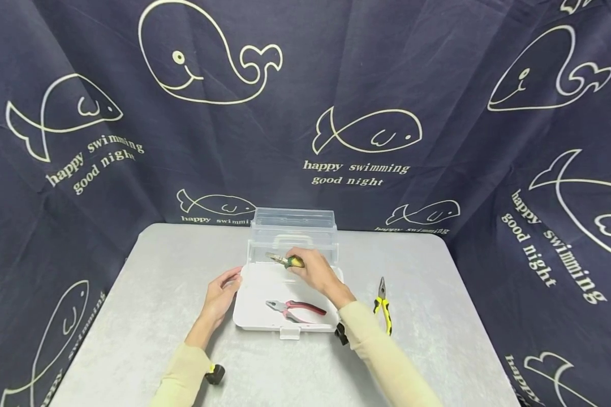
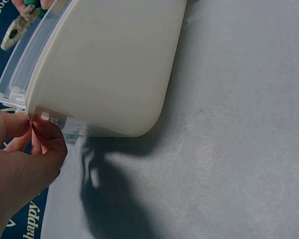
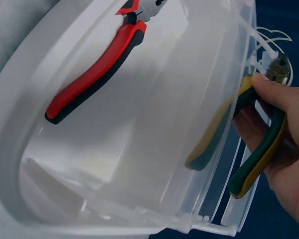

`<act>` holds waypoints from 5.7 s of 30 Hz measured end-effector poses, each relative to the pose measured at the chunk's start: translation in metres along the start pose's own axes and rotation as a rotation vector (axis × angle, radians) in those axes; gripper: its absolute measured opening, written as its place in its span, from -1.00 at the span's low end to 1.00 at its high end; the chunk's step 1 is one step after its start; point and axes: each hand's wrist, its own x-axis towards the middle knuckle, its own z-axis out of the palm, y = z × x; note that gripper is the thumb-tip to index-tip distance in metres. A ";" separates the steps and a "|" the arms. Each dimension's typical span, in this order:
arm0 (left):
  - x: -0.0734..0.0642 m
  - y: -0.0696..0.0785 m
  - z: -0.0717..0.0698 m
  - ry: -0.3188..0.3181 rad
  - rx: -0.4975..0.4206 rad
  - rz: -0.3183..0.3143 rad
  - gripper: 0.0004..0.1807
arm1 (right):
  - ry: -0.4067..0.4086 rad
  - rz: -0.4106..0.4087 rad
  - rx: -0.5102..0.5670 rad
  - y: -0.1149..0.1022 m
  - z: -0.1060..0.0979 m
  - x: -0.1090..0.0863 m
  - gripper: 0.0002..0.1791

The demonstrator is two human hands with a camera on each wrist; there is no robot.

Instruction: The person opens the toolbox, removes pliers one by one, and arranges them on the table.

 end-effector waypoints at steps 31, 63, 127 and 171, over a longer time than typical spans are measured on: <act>-0.005 0.008 0.002 -0.015 0.013 -0.011 -0.58 | 0.435 0.388 0.442 0.024 -0.047 -0.038 -0.60; -0.002 0.000 0.002 -0.004 0.008 -0.007 -0.58 | 0.533 0.623 0.871 0.064 -0.073 -0.122 -0.59; -0.013 0.019 0.002 -0.005 -0.006 0.002 -0.59 | 0.318 0.964 -0.026 0.136 -0.070 -0.231 -0.44; -0.002 0.000 0.001 0.002 -0.008 0.012 -0.60 | 0.289 0.737 0.151 0.067 -0.089 -0.191 -0.51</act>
